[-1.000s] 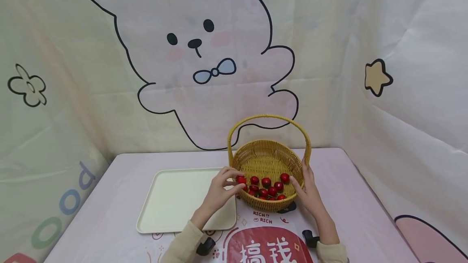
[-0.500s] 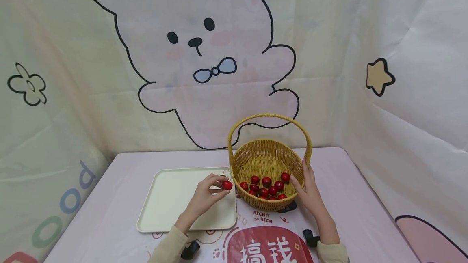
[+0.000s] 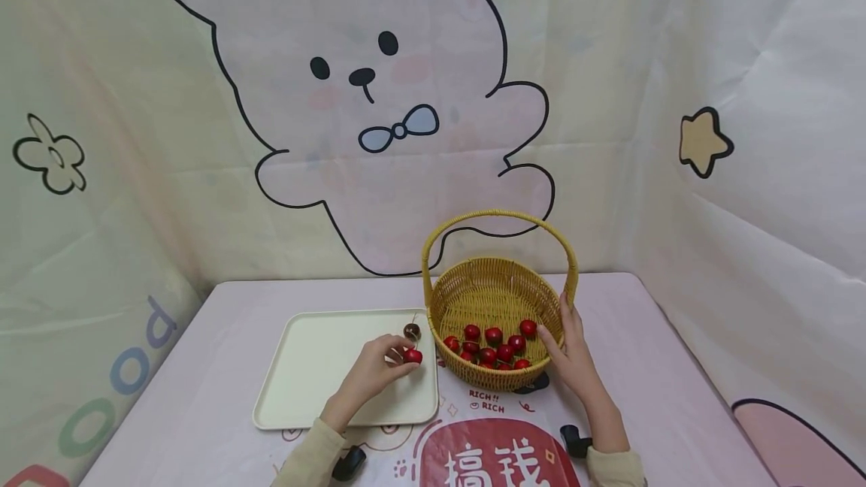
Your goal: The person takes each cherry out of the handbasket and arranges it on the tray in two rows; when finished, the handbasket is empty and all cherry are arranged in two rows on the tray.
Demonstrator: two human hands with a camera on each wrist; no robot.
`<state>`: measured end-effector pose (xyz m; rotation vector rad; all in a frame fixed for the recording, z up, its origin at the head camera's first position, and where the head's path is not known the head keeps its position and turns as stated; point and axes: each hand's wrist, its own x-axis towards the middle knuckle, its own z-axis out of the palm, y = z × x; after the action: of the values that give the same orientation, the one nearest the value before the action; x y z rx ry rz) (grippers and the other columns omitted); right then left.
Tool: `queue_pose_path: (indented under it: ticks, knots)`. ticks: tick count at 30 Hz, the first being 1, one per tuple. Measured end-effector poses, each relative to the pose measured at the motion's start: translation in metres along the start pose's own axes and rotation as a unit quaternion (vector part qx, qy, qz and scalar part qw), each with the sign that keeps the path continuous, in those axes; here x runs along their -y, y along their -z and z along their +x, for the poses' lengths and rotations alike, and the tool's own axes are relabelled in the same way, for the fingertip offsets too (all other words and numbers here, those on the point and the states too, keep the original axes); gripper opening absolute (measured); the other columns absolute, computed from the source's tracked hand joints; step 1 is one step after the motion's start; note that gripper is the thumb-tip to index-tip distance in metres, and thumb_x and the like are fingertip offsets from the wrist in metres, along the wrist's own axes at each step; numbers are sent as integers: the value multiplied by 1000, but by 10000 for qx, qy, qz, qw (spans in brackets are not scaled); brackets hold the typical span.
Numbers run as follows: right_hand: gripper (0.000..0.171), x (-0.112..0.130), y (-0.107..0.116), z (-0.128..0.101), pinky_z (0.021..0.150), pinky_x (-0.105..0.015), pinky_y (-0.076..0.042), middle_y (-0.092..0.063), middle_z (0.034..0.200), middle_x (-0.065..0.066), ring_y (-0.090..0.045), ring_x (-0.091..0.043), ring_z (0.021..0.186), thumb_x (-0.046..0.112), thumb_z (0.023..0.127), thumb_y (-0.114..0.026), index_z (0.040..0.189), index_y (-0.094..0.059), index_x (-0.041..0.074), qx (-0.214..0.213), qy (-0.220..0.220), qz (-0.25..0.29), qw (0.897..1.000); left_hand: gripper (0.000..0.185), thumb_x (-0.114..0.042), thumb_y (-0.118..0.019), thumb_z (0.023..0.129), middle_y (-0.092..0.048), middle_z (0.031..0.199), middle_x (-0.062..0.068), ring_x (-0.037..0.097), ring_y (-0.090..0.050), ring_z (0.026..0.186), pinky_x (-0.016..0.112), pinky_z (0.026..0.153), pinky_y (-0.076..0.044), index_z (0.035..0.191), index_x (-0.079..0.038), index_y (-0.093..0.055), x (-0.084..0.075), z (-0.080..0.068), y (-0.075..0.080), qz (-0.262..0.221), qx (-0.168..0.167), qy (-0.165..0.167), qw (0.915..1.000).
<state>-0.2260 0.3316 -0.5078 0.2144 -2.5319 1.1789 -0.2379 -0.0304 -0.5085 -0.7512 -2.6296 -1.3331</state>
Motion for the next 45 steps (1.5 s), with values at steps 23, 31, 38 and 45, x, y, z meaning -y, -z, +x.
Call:
queue_pose_path:
  ticks: [23, 31, 38, 45]
  knots:
    - [76, -1, -1, 0, 89, -75, -25, -5, 150, -28, -19, -56, 129, 19, 94, -52, 150, 0, 20, 18, 15, 120, 9999, 29, -27, -78, 74, -63, 74, 4, 6, -52, 64, 18, 58, -44, 94, -8, -68, 12, -4, -2, 212, 373, 374, 9984]
    - [75, 4, 1, 0, 89, -75, -24, -4, 150, -29, -19, -57, 128, 19, 95, -50, 150, 0, 15, 34, 52, 142, 9999, 35, -28, -78, 73, -61, 74, 2, 9, -54, 65, 18, 59, -44, 98, -7, -67, 13, -4, -3, 250, 400, 330, 9983]
    - [75, 6, 1, -1, 90, -74, -25, -4, 150, -27, -20, -56, 128, 19, 95, -50, 150, 1, 16, 32, 30, 102, 9999, 35, -24, -79, 73, -62, 76, 3, 12, -55, 68, 18, 61, -44, 100, -7, -67, 15, -4, -3, 279, 444, 260, 9983]
    - [75, 6, 1, -1, 89, -74, -27, -5, 150, -27, -23, -56, 127, 18, 95, -51, 150, 0, 18, -5, 42, 88, 10000, 36, -23, -79, 73, -62, 78, 4, 14, -57, 70, 19, 63, -46, 102, -7, -66, 15, -5, -3, 262, 440, 214, 9985]
